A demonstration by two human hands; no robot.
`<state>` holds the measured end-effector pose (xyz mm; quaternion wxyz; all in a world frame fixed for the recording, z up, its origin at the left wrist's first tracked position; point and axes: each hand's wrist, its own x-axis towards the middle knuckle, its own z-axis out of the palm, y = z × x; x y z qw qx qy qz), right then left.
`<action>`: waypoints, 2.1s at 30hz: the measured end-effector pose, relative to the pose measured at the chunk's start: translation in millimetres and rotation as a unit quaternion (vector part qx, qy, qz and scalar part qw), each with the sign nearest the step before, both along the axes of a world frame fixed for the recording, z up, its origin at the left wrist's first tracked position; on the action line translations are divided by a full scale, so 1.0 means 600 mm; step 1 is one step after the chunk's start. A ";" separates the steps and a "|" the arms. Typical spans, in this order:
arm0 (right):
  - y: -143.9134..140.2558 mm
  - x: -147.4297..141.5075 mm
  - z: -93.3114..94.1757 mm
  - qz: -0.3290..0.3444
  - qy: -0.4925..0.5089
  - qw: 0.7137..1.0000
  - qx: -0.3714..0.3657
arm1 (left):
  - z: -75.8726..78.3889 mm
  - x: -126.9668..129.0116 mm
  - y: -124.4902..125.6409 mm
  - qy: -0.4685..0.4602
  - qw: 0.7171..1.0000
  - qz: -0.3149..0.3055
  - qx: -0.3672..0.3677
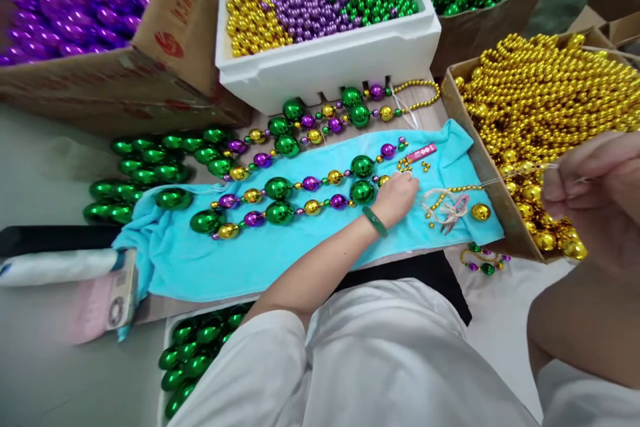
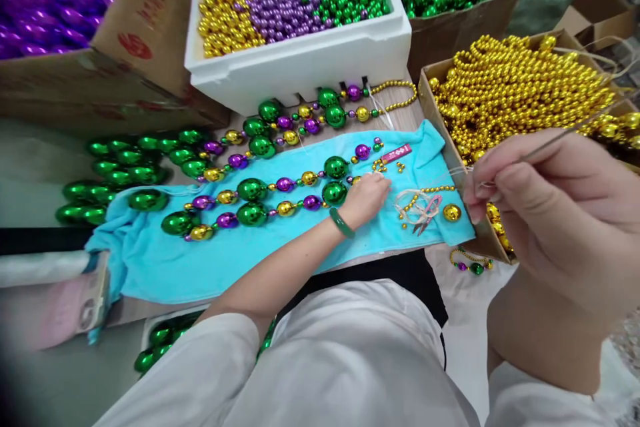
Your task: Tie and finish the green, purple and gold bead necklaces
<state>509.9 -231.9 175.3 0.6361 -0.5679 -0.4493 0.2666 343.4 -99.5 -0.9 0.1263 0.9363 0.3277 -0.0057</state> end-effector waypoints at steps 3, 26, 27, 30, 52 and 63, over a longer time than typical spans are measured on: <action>-0.001 -0.009 -0.026 -0.023 0.041 0.999 0.009 | 0.002 0.016 -0.010 0.041 0.999 0.010 -0.010; -0.025 -0.090 -0.260 0.059 -0.065 0.980 -0.179 | 0.085 -0.062 0.029 -0.571 0.377 0.351 -0.639; -0.024 -0.088 -0.259 0.055 -0.074 0.979 -0.181 | 0.083 -0.063 0.030 -0.576 0.368 0.351 -0.640; -0.023 -0.084 -0.258 0.051 -0.087 0.978 -0.183 | 0.080 -0.064 0.033 -0.585 0.345 0.356 -0.642; -0.020 -0.079 -0.267 0.055 -0.088 0.975 -0.195 | 0.082 -0.055 0.033 -0.593 0.342 0.396 -0.612; -0.007 -0.080 -0.271 0.001 0.045 0.985 -0.165 | 0.054 -0.043 0.043 -0.413 0.828 0.275 -0.262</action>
